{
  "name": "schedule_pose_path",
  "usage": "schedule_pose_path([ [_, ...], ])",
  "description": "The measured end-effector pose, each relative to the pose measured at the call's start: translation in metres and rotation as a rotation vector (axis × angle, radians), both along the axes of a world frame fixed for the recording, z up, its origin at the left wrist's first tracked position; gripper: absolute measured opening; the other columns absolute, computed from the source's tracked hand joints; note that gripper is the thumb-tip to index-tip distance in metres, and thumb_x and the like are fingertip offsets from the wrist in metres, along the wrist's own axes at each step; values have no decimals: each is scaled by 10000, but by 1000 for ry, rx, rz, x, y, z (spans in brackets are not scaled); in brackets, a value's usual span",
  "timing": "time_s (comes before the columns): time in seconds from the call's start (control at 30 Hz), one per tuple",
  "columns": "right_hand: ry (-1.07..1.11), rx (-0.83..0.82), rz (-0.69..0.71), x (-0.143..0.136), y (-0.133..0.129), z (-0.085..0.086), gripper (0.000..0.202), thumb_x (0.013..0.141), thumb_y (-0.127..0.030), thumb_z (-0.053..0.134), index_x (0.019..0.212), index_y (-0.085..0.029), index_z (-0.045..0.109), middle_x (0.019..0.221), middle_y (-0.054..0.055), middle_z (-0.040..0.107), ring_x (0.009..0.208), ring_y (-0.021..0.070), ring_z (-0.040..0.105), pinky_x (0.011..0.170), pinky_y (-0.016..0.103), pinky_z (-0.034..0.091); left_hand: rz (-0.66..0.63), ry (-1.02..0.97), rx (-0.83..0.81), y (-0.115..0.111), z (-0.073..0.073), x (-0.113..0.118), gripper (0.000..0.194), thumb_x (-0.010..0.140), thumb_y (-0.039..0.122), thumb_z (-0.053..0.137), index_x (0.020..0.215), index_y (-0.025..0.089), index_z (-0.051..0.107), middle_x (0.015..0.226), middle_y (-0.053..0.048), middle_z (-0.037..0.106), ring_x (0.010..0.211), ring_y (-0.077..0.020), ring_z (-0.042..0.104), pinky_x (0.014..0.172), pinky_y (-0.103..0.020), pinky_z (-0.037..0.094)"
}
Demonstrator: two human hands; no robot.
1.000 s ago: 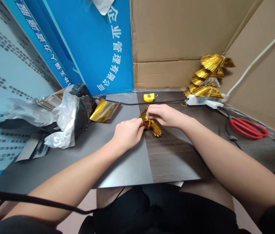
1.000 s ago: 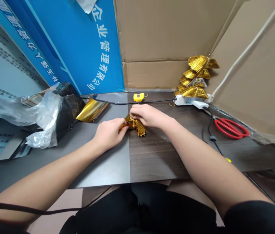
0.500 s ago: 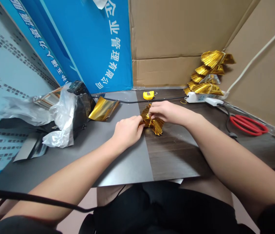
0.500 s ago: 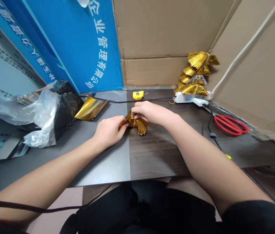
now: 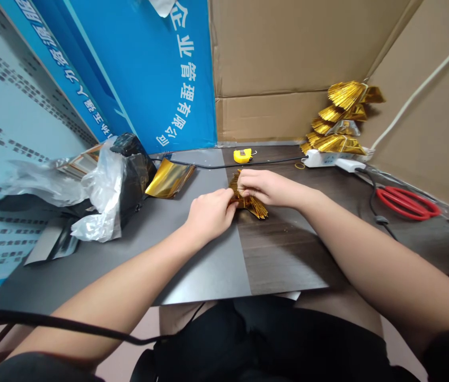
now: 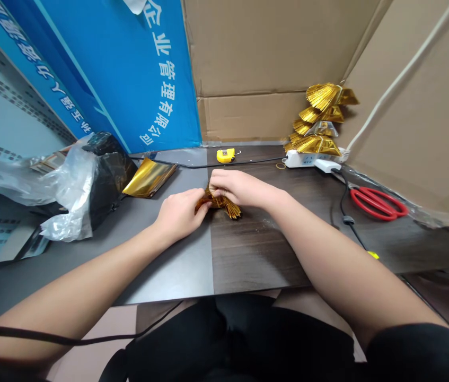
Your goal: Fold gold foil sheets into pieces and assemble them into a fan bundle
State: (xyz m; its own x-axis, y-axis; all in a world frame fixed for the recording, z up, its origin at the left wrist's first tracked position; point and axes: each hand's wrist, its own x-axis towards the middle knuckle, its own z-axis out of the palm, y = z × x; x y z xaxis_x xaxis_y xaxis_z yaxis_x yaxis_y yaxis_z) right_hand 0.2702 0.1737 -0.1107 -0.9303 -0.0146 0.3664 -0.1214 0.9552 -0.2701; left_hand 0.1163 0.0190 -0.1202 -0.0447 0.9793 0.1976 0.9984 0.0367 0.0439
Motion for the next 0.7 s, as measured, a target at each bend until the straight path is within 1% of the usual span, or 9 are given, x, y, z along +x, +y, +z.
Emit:
schedule_pose_path([
  [0.1,5,-21,23,-1,-1,-3,191,980,-202,441,801,-168,498,831,50,511,743,157,488,688,263,385,2,2,-9,-1,0,1,181,1009,349,483,1033,225,613,1019,-27,695,900,-235,684,639,-322,430],
  [0.23,22,-36,0,-2,0,-6,196,987,-208,443,812,-162,520,825,52,507,737,162,478,688,272,375,15,7,3,0,-1,2,212,1022,372,476,1039,236,638,1017,-22,669,921,-222,669,646,-318,427],
  [0.37,33,-55,-18,-3,0,-8,189,984,-200,444,824,-161,536,838,57,523,752,166,493,703,276,388,1,-7,41,1,-5,1,217,1033,371,467,1020,241,640,1006,-18,640,958,-217,649,667,-326,426],
  [0.5,44,-68,-42,-4,1,-11,162,972,-177,445,829,-170,519,821,47,516,737,163,486,693,274,390,-34,33,43,4,-11,2,241,1048,265,382,1019,187,608,1050,-76,607,979,-236,595,766,-344,440],
  [0.6,47,-69,-50,-5,2,-12,154,961,-168,440,820,-175,501,815,45,509,733,162,478,690,274,389,-68,67,34,6,-14,4,260,1006,121,334,1050,142,590,1095,-123,583,988,-259,552,808,-363,429],
  [0.7,48,-69,-52,-5,3,-13,152,955,-159,429,819,-177,495,820,46,507,738,162,479,694,273,391,-101,52,53,8,-17,4,274,970,58,341,1047,135,592,1103,-131,582,1001,-267,524,826,-366,416],
])
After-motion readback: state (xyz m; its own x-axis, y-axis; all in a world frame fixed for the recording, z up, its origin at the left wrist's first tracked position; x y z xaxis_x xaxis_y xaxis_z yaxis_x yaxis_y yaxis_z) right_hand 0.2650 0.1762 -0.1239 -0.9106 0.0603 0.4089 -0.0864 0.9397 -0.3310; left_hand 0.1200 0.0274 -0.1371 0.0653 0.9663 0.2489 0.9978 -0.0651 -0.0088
